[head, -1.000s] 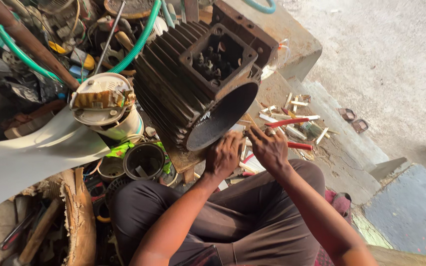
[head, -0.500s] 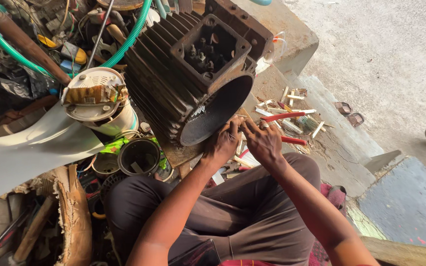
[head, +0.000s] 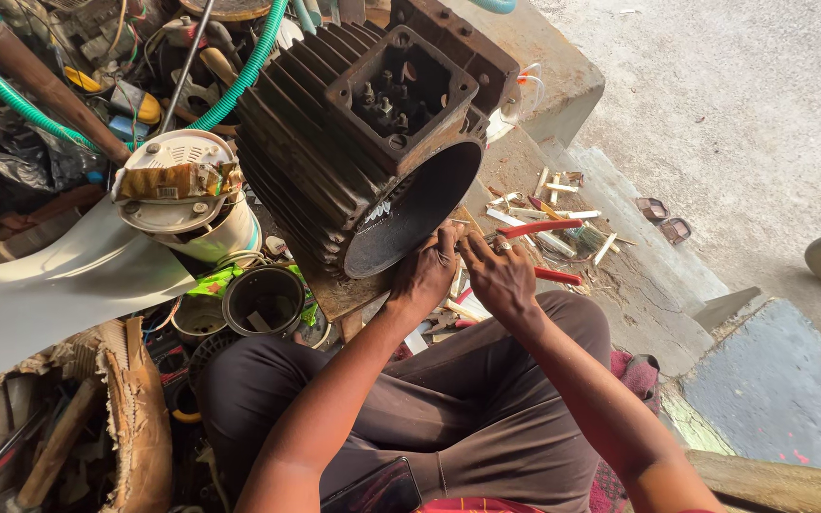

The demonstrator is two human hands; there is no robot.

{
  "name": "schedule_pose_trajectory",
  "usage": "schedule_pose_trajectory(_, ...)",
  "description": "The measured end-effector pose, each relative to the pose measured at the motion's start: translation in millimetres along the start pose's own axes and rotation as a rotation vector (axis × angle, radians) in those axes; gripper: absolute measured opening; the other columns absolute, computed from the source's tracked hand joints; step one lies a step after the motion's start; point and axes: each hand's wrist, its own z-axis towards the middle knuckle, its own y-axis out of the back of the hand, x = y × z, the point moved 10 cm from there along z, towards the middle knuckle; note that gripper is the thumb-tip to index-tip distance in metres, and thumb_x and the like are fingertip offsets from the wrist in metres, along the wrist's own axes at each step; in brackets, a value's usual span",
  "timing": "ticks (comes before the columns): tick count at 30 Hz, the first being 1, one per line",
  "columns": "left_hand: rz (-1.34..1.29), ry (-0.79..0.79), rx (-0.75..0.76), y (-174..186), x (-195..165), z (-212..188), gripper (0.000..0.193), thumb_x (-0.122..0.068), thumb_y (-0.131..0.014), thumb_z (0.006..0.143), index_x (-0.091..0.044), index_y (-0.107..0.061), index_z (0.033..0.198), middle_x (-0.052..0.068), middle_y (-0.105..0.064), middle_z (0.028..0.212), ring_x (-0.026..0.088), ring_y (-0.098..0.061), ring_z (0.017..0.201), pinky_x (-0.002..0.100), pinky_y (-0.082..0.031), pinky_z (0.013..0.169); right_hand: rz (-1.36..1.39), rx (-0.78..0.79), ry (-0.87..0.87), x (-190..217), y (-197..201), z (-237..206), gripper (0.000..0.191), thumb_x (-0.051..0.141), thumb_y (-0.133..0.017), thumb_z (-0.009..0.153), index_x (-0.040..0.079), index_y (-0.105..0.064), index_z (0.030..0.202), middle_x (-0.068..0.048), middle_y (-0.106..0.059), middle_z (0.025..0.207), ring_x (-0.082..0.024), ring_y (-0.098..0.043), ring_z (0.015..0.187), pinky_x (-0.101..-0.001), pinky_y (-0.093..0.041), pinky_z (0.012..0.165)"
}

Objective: The person sits on the ground and works on a metal engine casing, inserting small white rectangular pieces into the rim of the casing. They use pliers to adjust the pieces and scissors to cut a larger white sheet into smaller pieces for insertion.

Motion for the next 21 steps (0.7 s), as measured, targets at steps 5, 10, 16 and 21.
schedule_pose_trajectory(5,-0.053,-0.109,-0.122,10,-9,-1,0.027,-0.006,-0.044,0.103,0.000,-0.030,0.126,0.028,-0.070,0.117,0.045,-0.069,0.099,0.049,-0.057,0.079,-0.005,-0.017,-0.010,2,3,-1,0.044,0.012,-0.064,0.086,0.013,-0.069,0.130,-0.002,-0.068,0.127,-0.021,-0.068,0.083,-0.0336,-0.051,0.066)
schedule_pose_trajectory(10,0.053,-0.053,-0.018,-1,-4,0,0.028,-0.008,-0.047,0.104,0.001,-0.032,0.126,0.029,-0.070,0.113,0.044,-0.069,0.100,0.049,-0.057,0.082,0.014,-0.086,-0.017,4,12,-5,0.041,0.013,-0.064,0.084,0.014,-0.070,0.124,-0.001,-0.069,0.125,-0.023,-0.068,0.093,-0.0338,-0.051,0.068)
schedule_pose_trajectory(16,-0.013,-0.099,-0.104,7,-7,0,0.019,-0.005,-0.046,0.104,-0.001,-0.035,0.119,0.023,-0.070,0.128,0.040,-0.068,0.115,0.043,-0.057,0.097,-0.003,-0.058,-0.037,6,3,-8,0.041,0.015,-0.064,0.085,0.016,-0.069,0.126,-0.001,-0.068,0.128,-0.024,-0.069,0.096,-0.0341,-0.053,0.070)
schedule_pose_trajectory(21,0.027,-0.109,-0.065,3,-7,2,0.025,0.000,-0.047,0.100,0.003,-0.033,0.120,0.024,-0.067,0.131,0.039,-0.066,0.119,0.042,-0.055,0.101,0.005,-0.041,-0.047,7,-8,-12,0.040,0.015,-0.065,0.088,0.016,-0.069,0.128,-0.002,-0.068,0.131,-0.024,-0.070,0.097,-0.0340,-0.054,0.068)
